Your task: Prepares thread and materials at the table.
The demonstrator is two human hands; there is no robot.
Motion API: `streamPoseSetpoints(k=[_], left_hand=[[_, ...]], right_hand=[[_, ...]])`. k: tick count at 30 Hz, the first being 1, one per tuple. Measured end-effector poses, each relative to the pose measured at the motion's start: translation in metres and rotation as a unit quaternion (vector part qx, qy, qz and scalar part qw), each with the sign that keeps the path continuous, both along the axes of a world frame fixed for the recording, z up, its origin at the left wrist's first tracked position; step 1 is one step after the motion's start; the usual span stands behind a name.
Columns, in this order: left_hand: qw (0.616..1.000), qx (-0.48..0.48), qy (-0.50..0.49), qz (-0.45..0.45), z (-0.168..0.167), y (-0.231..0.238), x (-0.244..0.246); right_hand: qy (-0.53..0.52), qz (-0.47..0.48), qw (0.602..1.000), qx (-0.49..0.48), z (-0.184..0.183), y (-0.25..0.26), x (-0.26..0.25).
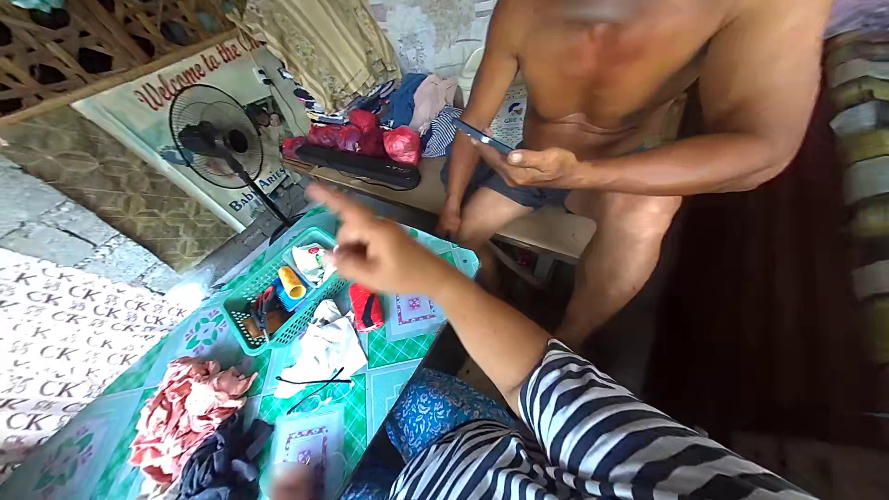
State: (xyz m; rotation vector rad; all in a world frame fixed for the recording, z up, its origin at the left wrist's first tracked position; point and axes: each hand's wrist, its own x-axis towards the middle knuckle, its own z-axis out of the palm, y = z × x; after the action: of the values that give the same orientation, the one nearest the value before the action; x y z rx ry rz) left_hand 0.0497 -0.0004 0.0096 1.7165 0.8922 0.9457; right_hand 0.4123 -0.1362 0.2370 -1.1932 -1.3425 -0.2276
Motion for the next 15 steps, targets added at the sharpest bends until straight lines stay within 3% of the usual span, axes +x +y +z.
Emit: streamPoseSetpoints(k=[2,5,8,12,15], left_hand=[[0.999,0.039,0.0,0.021,0.007,0.006,0.0],[0.985,0.169,0.028,0.029,0.038,0.006,-0.001],[0.965,0.259,0.007,0.048,0.084,0.003,0.016],[0.978,0.193,-0.038,0.064,0.127,-0.008,0.036],[0.99,0.126,-0.039,0.059,0.143,-0.017,0.042]], right_hand=[[-0.028,0.097,0.993,-0.06,0.016,0.012,-0.045],[-0.068,0.152,0.986,-0.006,-0.014,0.022,-0.077],[-0.016,0.184,0.983,-0.004,-0.042,0.024,-0.09],[0.021,0.319,0.947,-0.028,-0.037,-0.005,-0.104],[0.033,0.513,0.855,-0.066,-0.018,-0.048,-0.127]])
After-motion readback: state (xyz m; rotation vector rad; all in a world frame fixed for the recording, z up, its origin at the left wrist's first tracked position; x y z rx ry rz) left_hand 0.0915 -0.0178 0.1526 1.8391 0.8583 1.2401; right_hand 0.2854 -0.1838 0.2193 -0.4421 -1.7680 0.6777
